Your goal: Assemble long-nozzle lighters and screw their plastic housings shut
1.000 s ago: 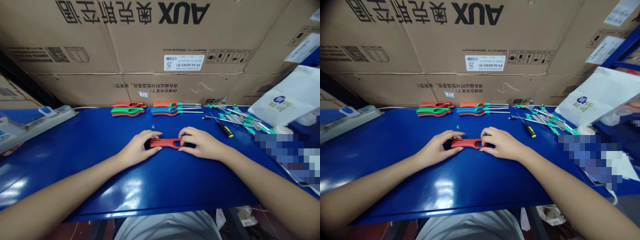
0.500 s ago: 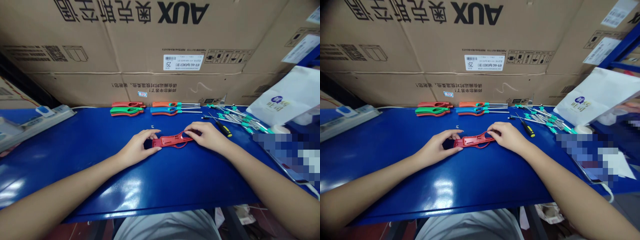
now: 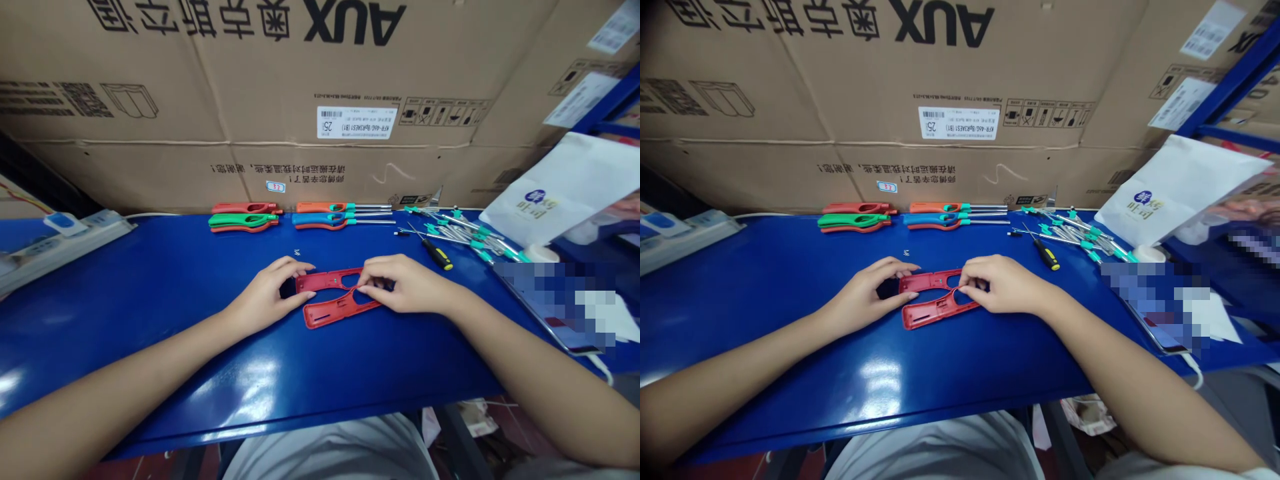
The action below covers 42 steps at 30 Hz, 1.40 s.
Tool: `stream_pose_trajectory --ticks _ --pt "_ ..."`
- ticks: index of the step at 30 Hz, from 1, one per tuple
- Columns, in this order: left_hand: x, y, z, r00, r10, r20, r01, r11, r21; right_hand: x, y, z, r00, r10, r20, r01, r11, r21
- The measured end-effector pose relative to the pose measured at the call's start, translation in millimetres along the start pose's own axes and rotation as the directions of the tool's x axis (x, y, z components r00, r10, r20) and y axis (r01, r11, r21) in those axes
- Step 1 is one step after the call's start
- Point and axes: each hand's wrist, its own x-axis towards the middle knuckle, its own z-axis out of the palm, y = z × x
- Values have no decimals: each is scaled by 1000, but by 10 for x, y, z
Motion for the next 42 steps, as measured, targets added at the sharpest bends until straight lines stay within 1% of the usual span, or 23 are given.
stream_pose_trajectory --ticks 2,4,7,13,16,19,21,22,23,24,25,27,28,29,30,32,34,36,40,42 --pt "1 3 3 1000 4 -1 -4 1000 10 8 -39 61 998 -9 64 12 999 -34" --pt "1 3 5 1000 10 2 -10 1000 11 18 -44 112 996 -4 92 9 999 -49" --pt "1 -3 7 1000 12 6 -12 1000 9 30 -4 137 996 19 82 -13 998 -69" --pt "-5 -12 4 1000 15 16 -15 1000 12 26 70 73 995 76 60 -66 986 -152" --pt "-8 1 -2 1000 11 7 -12 1000 17 23 77 58 995 78 55 -68 985 -160" --pt "-15 25 -14 999 53 -2 -52 998 30 22 111 43 998 62 8 -60 983 -175" --pt "-23 46 -26 996 89 14 -89 996 26 16 165 2 995 75 -64 -87 972 -218" --pt "-29 57 -33 993 109 32 -110 994 25 8 204 -35 989 96 -113 -121 962 -245" --pt "-35 68 -39 989 134 55 -136 990 25 -4 251 -84 977 130 -169 -173 948 -268" --pt "-42 77 -44 983 164 79 -167 986 29 -23 306 -145 955 177 -237 -242 929 -281" --pt "-48 84 -49 975 195 107 -200 979 34 -48 371 -218 924 230 -305 -318 905 -281" --pt "-60 90 -54 954 251 166 -261 965 40 -124 530 -387 842 319 -434 -460 845 -273" --pt "-65 88 -55 943 271 193 -283 958 41 -173 623 -473 810 343 -475 -511 810 -287" --pt "-68 84 -54 935 282 217 -298 954 42 -228 722 -555 790 366 -491 -554 770 -317" --pt "-71 77 -52 928 287 236 -305 951 44 -284 825 -628 788 390 -477 -581 727 -366" --pt "-74 61 -46 924 287 254 -309 950 50 -393 1020 -732 769 495 -405 -639 626 -448" --pt "-76 46 -40 925 280 256 -304 951 58 -477 1177 -780 755 543 -369 -656 602 -455" --pt "-76 38 -38 927 275 257 -300 952 62 -525 1280 -784 746 568 -349 -664 595 -453" --pt "-73 35 -36 925 275 262 -300 952 63 -551 1362 -758 728 583 -361 -684 580 -442" --pt "-71 28 -31 925 277 259 -302 951 61 -554 1378 -756 704 595 -388 -709 567 -419"
